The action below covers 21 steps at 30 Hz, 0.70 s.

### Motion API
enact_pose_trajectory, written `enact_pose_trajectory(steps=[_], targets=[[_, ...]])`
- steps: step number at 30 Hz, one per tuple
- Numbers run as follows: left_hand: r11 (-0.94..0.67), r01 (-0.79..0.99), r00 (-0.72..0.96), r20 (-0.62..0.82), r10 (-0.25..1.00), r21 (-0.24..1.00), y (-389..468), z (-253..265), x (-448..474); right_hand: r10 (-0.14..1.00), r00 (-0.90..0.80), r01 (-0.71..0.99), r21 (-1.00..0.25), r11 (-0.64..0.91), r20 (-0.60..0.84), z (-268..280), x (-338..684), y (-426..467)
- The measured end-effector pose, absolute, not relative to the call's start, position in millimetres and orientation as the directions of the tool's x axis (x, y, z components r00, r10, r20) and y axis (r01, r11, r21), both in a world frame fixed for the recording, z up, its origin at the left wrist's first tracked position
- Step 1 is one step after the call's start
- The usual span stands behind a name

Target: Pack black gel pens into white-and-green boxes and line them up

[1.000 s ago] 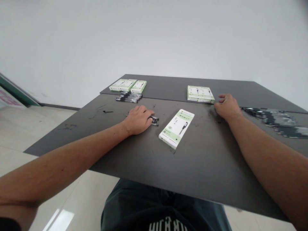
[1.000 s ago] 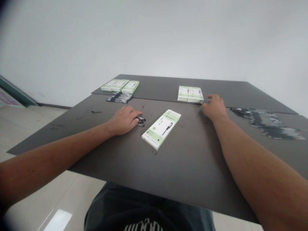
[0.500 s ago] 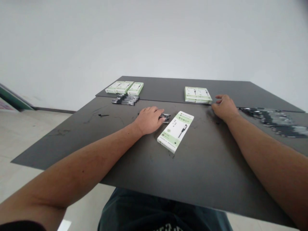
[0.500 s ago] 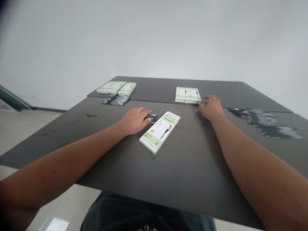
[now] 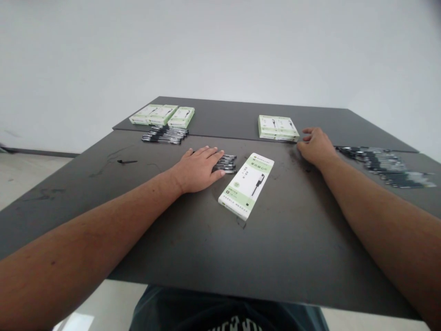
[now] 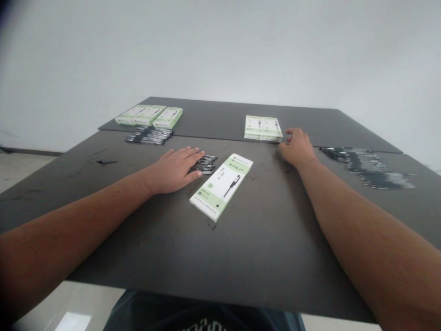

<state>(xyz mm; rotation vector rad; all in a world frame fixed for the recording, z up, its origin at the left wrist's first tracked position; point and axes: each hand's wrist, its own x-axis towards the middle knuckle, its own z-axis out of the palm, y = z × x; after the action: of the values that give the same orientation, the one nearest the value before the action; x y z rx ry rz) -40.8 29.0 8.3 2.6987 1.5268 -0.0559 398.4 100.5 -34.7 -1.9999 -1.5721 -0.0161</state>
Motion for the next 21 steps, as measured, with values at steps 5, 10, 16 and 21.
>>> enact_pose_trajectory(steps=[5,10,16,21], targets=[[-0.514,0.857,0.515,-0.023,0.857,0.045,32,7,-43,0.885,0.307,0.889,-0.437,-0.136,0.349,-34,399,101],[-0.644,0.753,0.626,0.153,0.764,0.136,36,12,-46,0.885,0.321,0.885,-0.441,-0.152,0.338,-32,397,100],[-0.754,0.636,0.723,0.216,0.656,0.164,38,13,-49,0.892,0.324,0.883,-0.440,-0.166,0.315,-29,395,100],[-0.739,0.656,0.714,0.189,0.674,0.153,40,9,-50,0.889,0.321,0.886,-0.434,-0.161,0.325,-29,396,99]])
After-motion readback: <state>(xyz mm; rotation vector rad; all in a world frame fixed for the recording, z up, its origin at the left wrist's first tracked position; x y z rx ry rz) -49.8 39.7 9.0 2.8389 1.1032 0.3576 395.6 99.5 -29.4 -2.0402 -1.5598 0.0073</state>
